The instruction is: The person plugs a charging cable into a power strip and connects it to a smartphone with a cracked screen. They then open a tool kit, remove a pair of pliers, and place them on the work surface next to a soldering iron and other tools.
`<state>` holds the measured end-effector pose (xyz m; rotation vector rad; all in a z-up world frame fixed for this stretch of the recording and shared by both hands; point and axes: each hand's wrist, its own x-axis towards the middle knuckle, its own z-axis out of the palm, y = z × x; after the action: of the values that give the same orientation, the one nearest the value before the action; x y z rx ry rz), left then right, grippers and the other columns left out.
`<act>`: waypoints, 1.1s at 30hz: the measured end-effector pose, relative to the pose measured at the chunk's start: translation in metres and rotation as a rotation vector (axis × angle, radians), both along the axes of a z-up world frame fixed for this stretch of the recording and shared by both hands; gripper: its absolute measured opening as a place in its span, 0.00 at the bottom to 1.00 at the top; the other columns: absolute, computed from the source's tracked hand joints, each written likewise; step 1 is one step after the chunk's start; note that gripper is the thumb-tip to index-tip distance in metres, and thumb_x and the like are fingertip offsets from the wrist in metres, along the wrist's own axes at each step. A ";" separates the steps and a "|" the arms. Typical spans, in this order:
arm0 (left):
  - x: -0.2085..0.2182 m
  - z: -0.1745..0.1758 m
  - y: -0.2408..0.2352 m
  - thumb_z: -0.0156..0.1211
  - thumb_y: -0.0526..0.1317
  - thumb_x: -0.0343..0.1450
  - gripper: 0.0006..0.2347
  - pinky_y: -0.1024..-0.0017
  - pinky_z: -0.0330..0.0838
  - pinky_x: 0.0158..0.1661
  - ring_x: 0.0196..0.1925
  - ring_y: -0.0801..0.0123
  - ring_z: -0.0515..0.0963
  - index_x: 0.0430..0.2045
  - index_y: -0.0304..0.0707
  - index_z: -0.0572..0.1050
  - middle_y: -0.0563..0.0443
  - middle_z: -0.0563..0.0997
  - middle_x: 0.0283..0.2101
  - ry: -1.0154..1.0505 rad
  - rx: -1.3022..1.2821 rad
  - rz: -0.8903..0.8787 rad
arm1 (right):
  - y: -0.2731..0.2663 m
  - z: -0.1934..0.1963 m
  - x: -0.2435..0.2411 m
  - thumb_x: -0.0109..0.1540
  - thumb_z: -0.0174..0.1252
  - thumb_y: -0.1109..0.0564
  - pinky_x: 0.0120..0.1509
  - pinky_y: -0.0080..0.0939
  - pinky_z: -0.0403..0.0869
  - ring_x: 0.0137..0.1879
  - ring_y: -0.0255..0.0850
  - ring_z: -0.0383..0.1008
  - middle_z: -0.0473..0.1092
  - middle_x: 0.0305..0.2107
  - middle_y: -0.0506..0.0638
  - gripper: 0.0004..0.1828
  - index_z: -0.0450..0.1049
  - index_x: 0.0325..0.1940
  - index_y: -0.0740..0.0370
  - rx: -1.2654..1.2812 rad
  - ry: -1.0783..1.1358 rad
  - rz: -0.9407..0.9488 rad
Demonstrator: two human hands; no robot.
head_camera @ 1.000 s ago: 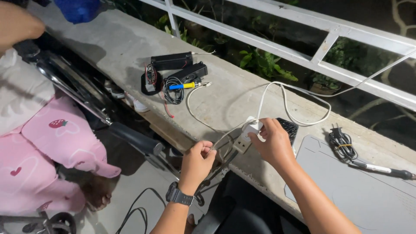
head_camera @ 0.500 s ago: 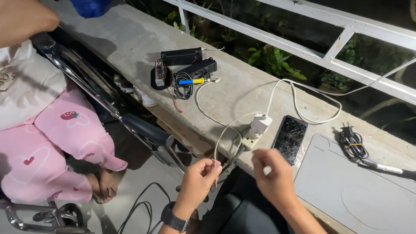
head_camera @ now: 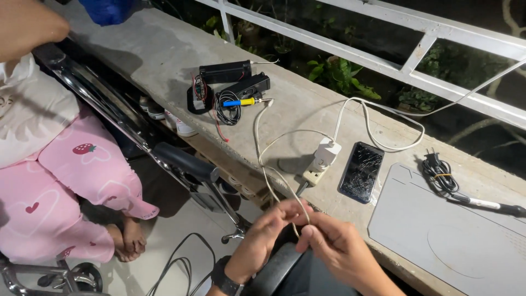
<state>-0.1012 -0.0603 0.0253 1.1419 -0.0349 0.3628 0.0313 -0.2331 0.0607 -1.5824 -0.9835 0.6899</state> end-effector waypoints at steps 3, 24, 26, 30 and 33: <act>-0.004 0.025 -0.004 0.51 0.56 0.87 0.23 0.53 0.71 0.71 0.70 0.50 0.80 0.64 0.35 0.76 0.42 0.82 0.61 -0.122 0.662 -0.035 | 0.001 0.045 0.003 0.74 0.58 0.49 0.29 0.34 0.64 0.22 0.34 0.63 0.84 0.20 0.54 0.23 0.92 0.59 0.67 -0.067 0.240 -0.148; -0.022 0.039 0.024 0.54 0.41 0.88 0.09 0.71 0.74 0.37 0.37 0.67 0.79 0.58 0.40 0.79 0.54 0.84 0.41 -0.095 -0.980 0.172 | -0.139 -0.012 0.040 0.71 0.66 0.48 0.56 0.39 0.81 0.46 0.36 0.88 0.90 0.40 0.43 0.12 0.90 0.46 0.56 -0.140 -0.116 0.110; -0.021 0.020 0.028 0.57 0.40 0.86 0.08 0.74 0.70 0.32 0.32 0.69 0.74 0.56 0.39 0.79 0.55 0.79 0.37 -0.038 -0.919 0.205 | -0.166 -0.017 0.065 0.70 0.67 0.51 0.55 0.37 0.80 0.45 0.34 0.87 0.90 0.38 0.43 0.11 0.92 0.46 0.57 -0.176 -0.090 0.026; -0.019 -0.041 0.039 0.58 0.46 0.86 0.12 0.75 0.59 0.26 0.27 0.73 0.67 0.56 0.39 0.81 0.58 0.69 0.32 0.334 -0.733 0.399 | -0.205 -0.018 0.105 0.70 0.69 0.51 0.59 0.36 0.78 0.47 0.34 0.85 0.89 0.37 0.41 0.10 0.92 0.45 0.55 -0.222 -0.217 -0.160; -0.021 -0.112 0.050 0.58 0.53 0.87 0.18 0.70 0.80 0.43 0.42 0.72 0.84 0.65 0.48 0.86 0.58 0.85 0.41 0.775 -0.573 0.481 | -0.206 -0.018 0.116 0.69 0.68 0.58 0.63 0.38 0.81 0.52 0.36 0.89 0.89 0.44 0.44 0.09 0.91 0.51 0.54 -0.182 -0.349 -0.354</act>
<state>-0.1220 -0.0107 -0.0864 0.6437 0.9792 0.3022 0.1469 -0.4387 0.0425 -2.0212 -0.8705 0.2661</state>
